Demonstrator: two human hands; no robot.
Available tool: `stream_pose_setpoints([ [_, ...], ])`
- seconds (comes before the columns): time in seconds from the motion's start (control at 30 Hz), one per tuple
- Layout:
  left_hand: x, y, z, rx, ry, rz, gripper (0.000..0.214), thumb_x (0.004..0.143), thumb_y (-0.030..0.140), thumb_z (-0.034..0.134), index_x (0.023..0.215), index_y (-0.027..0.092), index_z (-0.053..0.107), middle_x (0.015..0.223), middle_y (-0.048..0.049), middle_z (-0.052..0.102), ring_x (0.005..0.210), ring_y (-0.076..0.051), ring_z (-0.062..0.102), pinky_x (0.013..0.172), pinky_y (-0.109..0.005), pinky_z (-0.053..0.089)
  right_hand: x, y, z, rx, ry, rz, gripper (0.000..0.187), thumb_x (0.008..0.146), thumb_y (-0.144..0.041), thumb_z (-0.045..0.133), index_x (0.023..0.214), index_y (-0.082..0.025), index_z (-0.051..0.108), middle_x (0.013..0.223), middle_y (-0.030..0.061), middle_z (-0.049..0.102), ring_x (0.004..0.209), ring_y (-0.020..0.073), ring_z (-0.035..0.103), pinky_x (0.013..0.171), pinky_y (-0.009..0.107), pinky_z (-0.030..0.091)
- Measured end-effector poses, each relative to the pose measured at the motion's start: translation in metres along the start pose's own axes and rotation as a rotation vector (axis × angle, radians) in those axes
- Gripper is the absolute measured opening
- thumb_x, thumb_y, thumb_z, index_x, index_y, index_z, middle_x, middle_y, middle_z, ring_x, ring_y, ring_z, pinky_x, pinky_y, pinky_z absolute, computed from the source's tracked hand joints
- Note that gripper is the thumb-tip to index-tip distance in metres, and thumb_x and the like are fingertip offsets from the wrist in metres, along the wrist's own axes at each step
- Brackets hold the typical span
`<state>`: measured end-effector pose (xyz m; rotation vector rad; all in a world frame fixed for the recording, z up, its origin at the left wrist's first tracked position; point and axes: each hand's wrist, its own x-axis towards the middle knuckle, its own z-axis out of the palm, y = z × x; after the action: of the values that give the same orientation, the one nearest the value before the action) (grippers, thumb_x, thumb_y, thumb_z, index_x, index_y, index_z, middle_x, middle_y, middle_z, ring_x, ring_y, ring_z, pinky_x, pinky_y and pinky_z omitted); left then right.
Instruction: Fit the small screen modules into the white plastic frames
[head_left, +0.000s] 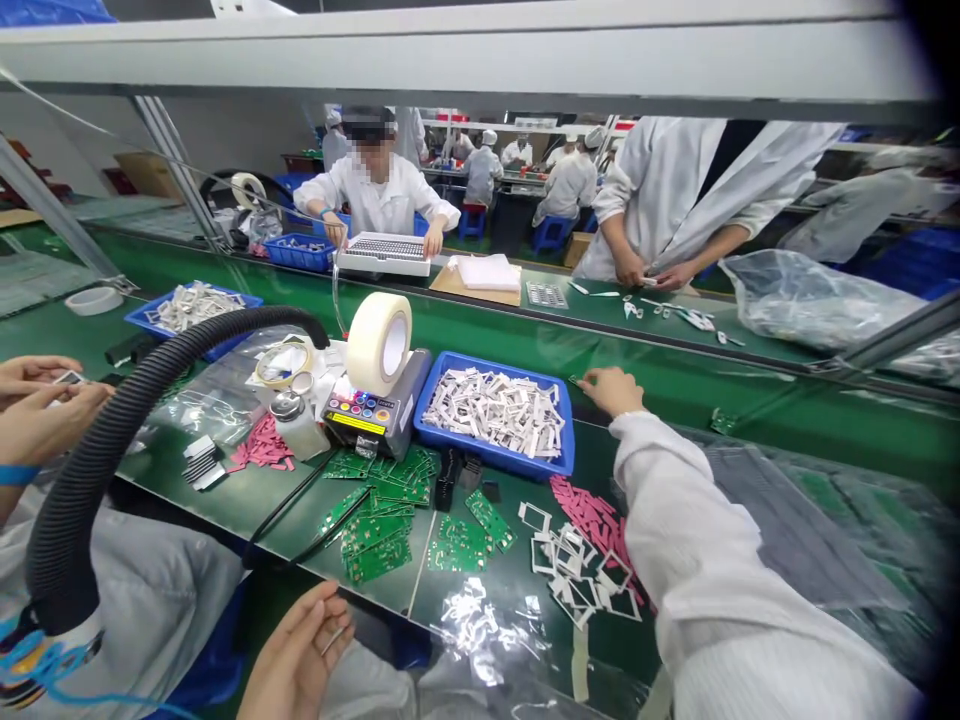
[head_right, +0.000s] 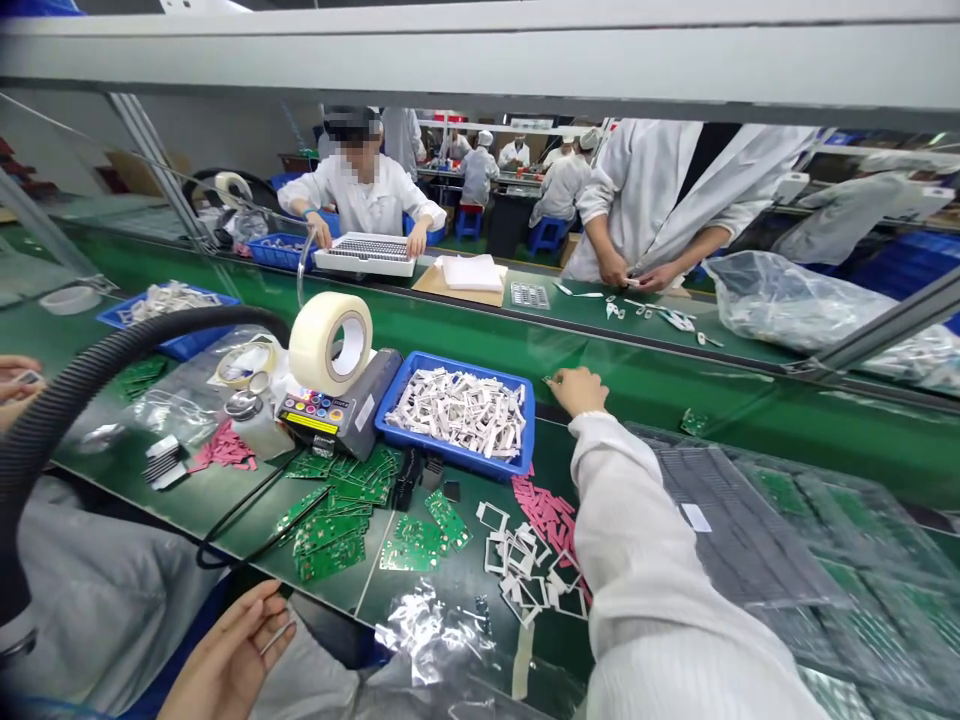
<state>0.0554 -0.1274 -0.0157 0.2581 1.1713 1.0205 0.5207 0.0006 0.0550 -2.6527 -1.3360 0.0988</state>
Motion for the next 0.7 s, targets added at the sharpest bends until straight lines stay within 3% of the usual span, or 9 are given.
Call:
stream_pose_setpoints([
  [0.13, -0.005, -0.001, 0.014, 0.013, -0.052, -0.001, 0.028, 0.057, 0.027, 0.080, 0.082, 0.018, 0.070, 0.068, -0.0006, 0.067, 0.070, -0.014, 0.061, 0.071, -0.027, 0.053, -0.059, -0.022, -0.013, 0.080, -0.001, -0.152, 0.039, 0.088, -0.047, 0.046, 0.078, -0.015, 0.066, 0.079, 0.0028, 0.067, 0.075, 0.0159, 0.060, 0.066, 0.027, 0.043],
  [0.27, -0.010, -0.006, 0.031, -0.003, -0.175, -0.014, 0.020, 0.064, 0.025, 0.075, 0.082, 0.018, 0.068, 0.067, 0.0008, 0.063, 0.068, -0.012, 0.058, 0.070, -0.026, 0.050, -0.121, -0.047, 0.000, 0.114, -0.002, -0.196, 0.039, 0.079, -0.051, 0.052, 0.061, -0.019, 0.065, 0.068, 0.0042, 0.066, 0.065, 0.0177, 0.058, 0.054, 0.027, 0.033],
  [0.4, -0.015, -0.008, 0.038, -0.019, -0.239, -0.043, 0.015, 0.069, 0.023, 0.072, 0.082, 0.017, 0.067, 0.066, 0.0009, 0.061, 0.067, -0.011, 0.057, 0.071, -0.026, 0.048, -0.132, -0.054, 0.007, 0.157, 0.008, -0.146, 0.025, 0.073, -0.033, 0.057, 0.054, -0.019, 0.062, 0.060, 0.0051, 0.062, 0.060, 0.0179, 0.055, 0.051, 0.027, 0.029],
  [0.53, -0.020, -0.005, 0.037, -0.010, -0.299, -0.007, 0.015, 0.071, 0.024, 0.070, 0.084, 0.017, 0.068, 0.068, -0.0001, 0.062, 0.070, -0.012, 0.059, 0.076, -0.028, 0.048, -0.144, -0.053, -0.011, 0.248, 0.101, -0.161, 0.024, 0.077, -0.028, 0.046, 0.060, -0.018, 0.060, 0.062, 0.0076, 0.060, 0.061, 0.0199, 0.054, 0.053, 0.028, 0.031],
  [0.6, -0.023, -0.006, 0.038, 0.016, -0.386, -0.023, 0.021, 0.074, 0.028, 0.068, 0.093, 0.018, 0.068, 0.078, -0.0037, 0.067, 0.077, -0.015, 0.062, 0.081, -0.032, 0.047, -0.172, -0.061, -0.015, 0.322, 0.075, -0.273, 0.025, 0.079, -0.028, 0.043, 0.062, -0.019, 0.059, 0.063, 0.0061, 0.060, 0.062, 0.0186, 0.053, 0.055, 0.028, 0.034],
  [0.7, -0.027, -0.010, 0.043, 0.044, -0.554, -0.119, 0.042, 0.074, 0.035, 0.069, 0.114, 0.024, 0.062, 0.106, -0.0096, 0.067, 0.089, -0.021, 0.065, 0.085, -0.039, 0.047, -0.233, -0.085, -0.003, 0.418, -0.105, -0.519, 0.023, 0.078, -0.026, 0.048, 0.058, -0.021, 0.057, 0.060, 0.0008, 0.059, 0.057, 0.0141, 0.052, 0.054, 0.025, 0.038],
])
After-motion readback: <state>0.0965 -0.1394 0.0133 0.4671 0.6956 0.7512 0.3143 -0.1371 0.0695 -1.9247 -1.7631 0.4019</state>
